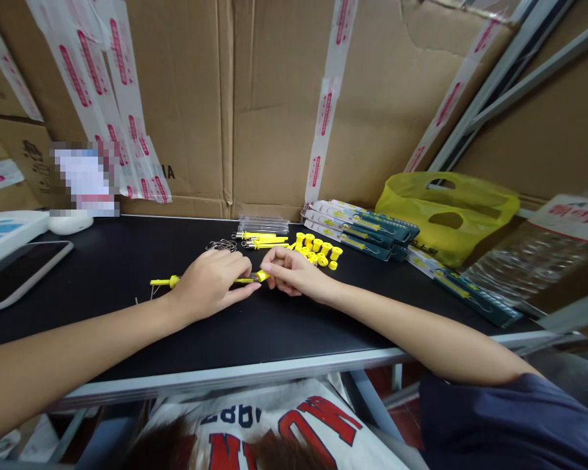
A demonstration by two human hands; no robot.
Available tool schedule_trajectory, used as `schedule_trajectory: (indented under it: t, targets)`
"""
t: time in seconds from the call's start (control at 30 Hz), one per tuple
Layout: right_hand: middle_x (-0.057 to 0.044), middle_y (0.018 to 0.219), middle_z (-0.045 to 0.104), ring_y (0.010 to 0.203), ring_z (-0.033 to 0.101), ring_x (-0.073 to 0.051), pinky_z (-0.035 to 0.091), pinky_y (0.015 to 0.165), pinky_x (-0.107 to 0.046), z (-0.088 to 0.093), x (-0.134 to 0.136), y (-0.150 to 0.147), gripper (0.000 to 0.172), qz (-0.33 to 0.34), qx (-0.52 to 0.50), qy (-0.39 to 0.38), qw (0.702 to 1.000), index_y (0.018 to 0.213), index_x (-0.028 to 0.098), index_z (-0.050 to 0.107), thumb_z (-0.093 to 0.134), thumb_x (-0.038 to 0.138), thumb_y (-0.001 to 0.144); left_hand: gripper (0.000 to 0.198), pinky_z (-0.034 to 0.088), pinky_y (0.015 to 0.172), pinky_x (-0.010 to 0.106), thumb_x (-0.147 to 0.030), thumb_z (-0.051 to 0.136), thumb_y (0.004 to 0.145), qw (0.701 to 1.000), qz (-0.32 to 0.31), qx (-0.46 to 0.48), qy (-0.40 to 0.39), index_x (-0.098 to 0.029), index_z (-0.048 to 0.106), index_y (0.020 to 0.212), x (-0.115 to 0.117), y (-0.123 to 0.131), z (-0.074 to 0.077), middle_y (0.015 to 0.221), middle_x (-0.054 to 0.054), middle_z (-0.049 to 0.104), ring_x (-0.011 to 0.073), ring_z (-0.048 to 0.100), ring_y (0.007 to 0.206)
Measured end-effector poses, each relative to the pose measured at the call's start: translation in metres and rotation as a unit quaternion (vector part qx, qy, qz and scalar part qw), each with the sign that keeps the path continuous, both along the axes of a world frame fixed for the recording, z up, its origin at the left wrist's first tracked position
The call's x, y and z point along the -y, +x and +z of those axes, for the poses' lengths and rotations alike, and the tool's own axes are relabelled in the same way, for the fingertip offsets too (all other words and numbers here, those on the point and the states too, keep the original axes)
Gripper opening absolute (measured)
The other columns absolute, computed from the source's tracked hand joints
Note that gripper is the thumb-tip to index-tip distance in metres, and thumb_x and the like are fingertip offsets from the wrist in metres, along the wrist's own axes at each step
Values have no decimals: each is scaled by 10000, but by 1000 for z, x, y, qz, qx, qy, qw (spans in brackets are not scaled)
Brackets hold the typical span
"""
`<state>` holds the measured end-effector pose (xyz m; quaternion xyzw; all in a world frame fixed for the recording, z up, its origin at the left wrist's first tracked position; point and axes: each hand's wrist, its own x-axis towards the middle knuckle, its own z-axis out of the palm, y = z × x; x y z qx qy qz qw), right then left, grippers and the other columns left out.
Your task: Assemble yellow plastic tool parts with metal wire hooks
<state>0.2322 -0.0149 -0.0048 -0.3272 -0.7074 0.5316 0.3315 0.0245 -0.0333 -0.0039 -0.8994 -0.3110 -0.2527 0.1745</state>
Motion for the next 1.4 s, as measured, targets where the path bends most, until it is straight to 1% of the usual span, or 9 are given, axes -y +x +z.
schedule_trajectory:
  t: [0.1,0.3,0.57,0.77,1.13,1.4]
  targets:
    - [85,547,549,304,345,-10,236,263,-103,-2,-1,0,297,9,-2,6,1000,847,181,458,612,432,802,264,366,696,307,-422,474,908,1000,-5,3,-26,-180,536,822,-2,0,-1,789,13,605,175,551,743]
    - [78,561,556,322,401,-26,255,254,-107,-4,-2,0,316,17,-1,12,1000,859,180,465,628,440,788,222,359,696,306,-362,465,918,1000,-12,3,-26,-180,568,844,1,3,0,784,15,628,179,567,746]
    - [75,573,555,333,414,-29,276,260,-111,-2,-2,2,316,10,1,23,1000,864,180,462,626,440,791,187,366,724,312,-331,471,908,999,-8,18,-49,-184,575,858,0,2,-1,793,9,636,173,577,757]
    - [81,577,558,325,405,-26,261,258,-112,-1,-2,2,347,20,-8,22,1000,854,189,433,649,446,768,129,370,712,302,-302,505,869,997,8,44,-68,-190,570,868,0,2,0,757,-12,613,162,573,724]
    - [86,563,564,321,402,-25,248,266,-110,-3,0,0,368,27,-4,21,999,836,195,416,686,421,730,90,372,712,292,-246,499,848,996,11,62,-65,-180,552,820,2,3,1,751,-14,602,153,553,707]
    - [85,556,573,311,393,-22,239,287,-116,-3,-1,0,385,26,-5,35,999,826,192,412,701,419,712,76,357,681,269,-226,514,841,991,3,102,-90,-177,543,791,-1,4,1,721,-26,591,129,531,649]
